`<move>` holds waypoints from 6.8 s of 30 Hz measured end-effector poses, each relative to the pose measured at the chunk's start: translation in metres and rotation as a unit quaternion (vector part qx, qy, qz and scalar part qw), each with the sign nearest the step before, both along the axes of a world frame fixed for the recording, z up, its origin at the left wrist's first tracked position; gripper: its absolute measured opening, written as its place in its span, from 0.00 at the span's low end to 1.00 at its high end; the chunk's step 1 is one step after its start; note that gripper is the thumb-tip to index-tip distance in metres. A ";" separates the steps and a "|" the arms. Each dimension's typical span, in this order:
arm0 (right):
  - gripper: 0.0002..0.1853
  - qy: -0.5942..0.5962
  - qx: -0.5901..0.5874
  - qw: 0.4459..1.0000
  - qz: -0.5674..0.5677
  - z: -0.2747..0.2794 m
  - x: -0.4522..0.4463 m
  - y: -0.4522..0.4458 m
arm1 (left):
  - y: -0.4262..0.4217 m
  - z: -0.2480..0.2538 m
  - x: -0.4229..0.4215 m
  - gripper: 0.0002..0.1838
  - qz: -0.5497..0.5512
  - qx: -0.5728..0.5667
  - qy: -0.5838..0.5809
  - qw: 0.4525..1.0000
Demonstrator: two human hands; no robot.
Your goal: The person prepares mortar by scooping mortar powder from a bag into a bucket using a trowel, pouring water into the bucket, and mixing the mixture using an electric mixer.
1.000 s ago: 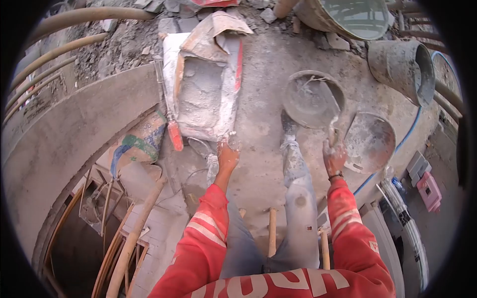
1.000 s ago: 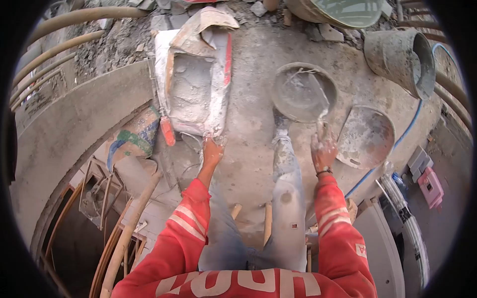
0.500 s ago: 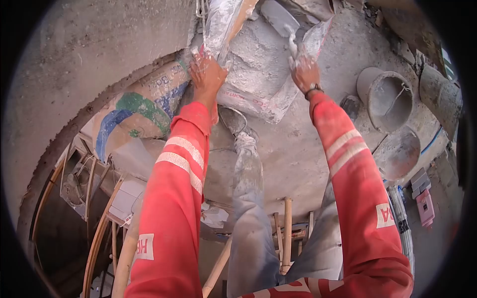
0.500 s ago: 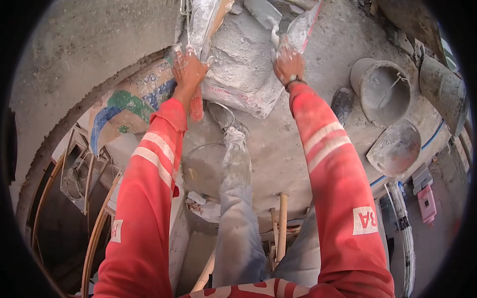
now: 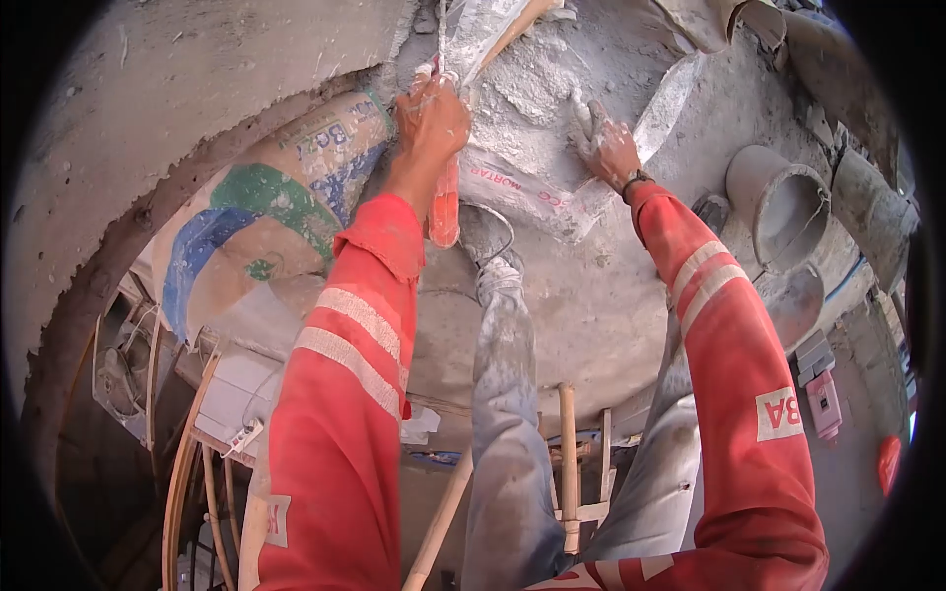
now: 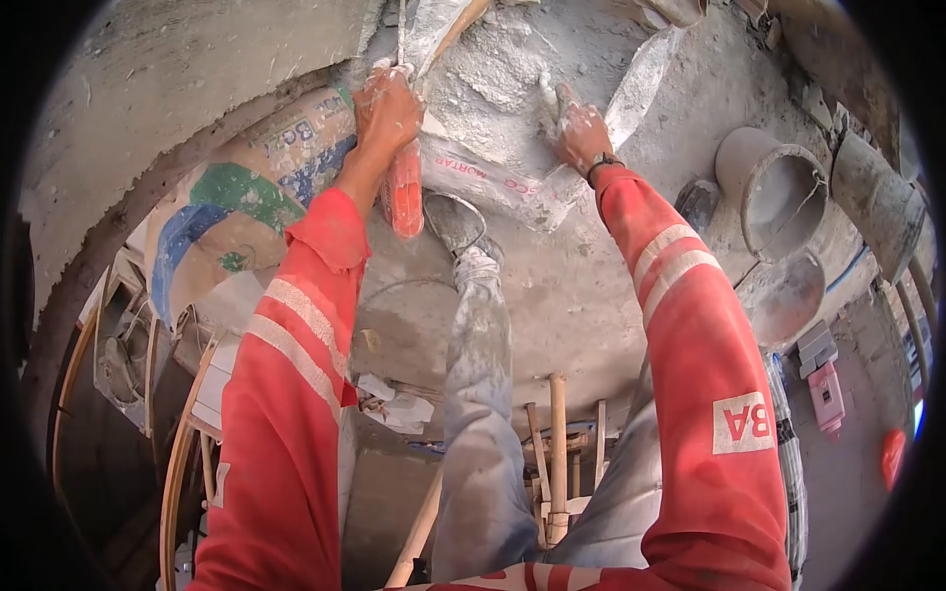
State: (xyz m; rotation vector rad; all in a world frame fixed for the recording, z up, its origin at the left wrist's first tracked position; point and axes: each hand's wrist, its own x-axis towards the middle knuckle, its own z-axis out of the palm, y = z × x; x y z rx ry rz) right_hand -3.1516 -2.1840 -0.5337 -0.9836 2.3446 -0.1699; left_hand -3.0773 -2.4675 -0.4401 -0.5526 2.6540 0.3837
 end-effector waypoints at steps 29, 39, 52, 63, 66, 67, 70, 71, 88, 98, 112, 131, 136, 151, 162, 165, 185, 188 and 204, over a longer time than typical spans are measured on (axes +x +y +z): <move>0.34 -0.231 -0.086 0.969 0.007 0.127 -0.043 0.134 | 0.085 0.079 0.058 0.24 0.240 -0.020 0.109 0.964; 0.33 -0.231 -0.014 0.945 -0.232 0.316 -0.035 0.369 | 0.239 0.145 0.154 0.31 0.270 0.037 -0.149 0.951; 0.27 0.098 0.151 0.935 -0.305 0.197 -0.060 0.439 | 0.312 0.121 0.062 0.35 0.153 0.065 -0.078 0.983; 0.25 0.052 0.026 0.896 -0.440 0.315 -0.001 0.336 | 0.169 0.092 0.010 0.39 0.184 -0.087 -0.179 0.963; 0.24 0.024 -0.004 0.946 -0.322 0.301 0.020 0.267 | 0.120 0.100 -0.023 0.37 0.180 -0.092 -0.126 0.971; 0.25 0.023 -0.022 0.964 -0.266 0.284 0.019 0.240 | 0.107 0.103 -0.036 0.37 0.198 -0.070 -0.160 0.965; 0.25 0.034 -0.035 0.990 -0.135 0.202 0.001 0.158 | 0.079 0.079 -0.043 0.34 0.150 -0.137 -0.072 0.976; 0.25 0.086 -0.079 0.985 -0.128 0.154 -0.006 0.135 | 0.071 0.068 -0.041 0.33 0.139 -0.148 -0.078 0.976; 0.25 -0.139 0.059 0.987 0.052 0.041 0.024 0.011 | -0.019 -0.027 0.017 0.06 0.039 0.168 0.130 0.976; 0.32 -0.284 -0.089 0.954 0.036 0.013 0.035 0.017 | 0.003 0.012 -0.005 0.14 -0.020 0.025 -0.017 0.999; 0.34 -0.225 -0.130 0.960 -0.100 0.152 -0.017 0.155 | 0.087 0.058 0.038 0.29 0.211 -0.055 0.140 0.966; 0.28 0.044 0.192 0.916 -0.349 0.216 -0.050 0.439 | 0.346 0.085 0.027 0.37 0.206 0.141 -0.174 0.953; 0.25 0.232 0.194 0.892 -0.337 0.200 -0.029 0.440 | 0.316 0.085 0.012 0.29 0.230 0.127 -0.205 0.943; 0.25 0.030 -0.009 0.993 -0.112 0.145 0.003 0.109 | 0.148 0.020 0.034 0.36 0.415 0.030 -0.254 0.873; 0.21 -0.075 0.078 0.994 -0.007 0.092 0.052 0.059 | 0.138 0.004 0.115 0.33 0.320 0.174 -0.052 0.930; 0.25 -0.132 0.051 0.990 0.007 0.073 0.071 0.059 | 0.138 0.010 0.120 0.35 0.358 0.214 -0.061 0.907; 0.30 -0.290 -0.111 0.946 -0.094 0.081 0.082 0.055 | 0.148 -0.003 0.118 0.36 0.438 0.229 -0.039 0.868; 0.30 -0.305 -0.107 0.941 -0.096 0.085 0.080 0.056 | 0.142 0.005 0.114 0.31 0.428 0.259 -0.045 0.865; 0.35 -0.251 -0.131 0.893 -0.349 0.269 0.010 0.245 | 0.214 0.091 0.146 0.20 0.358 0.241 -0.177 0.884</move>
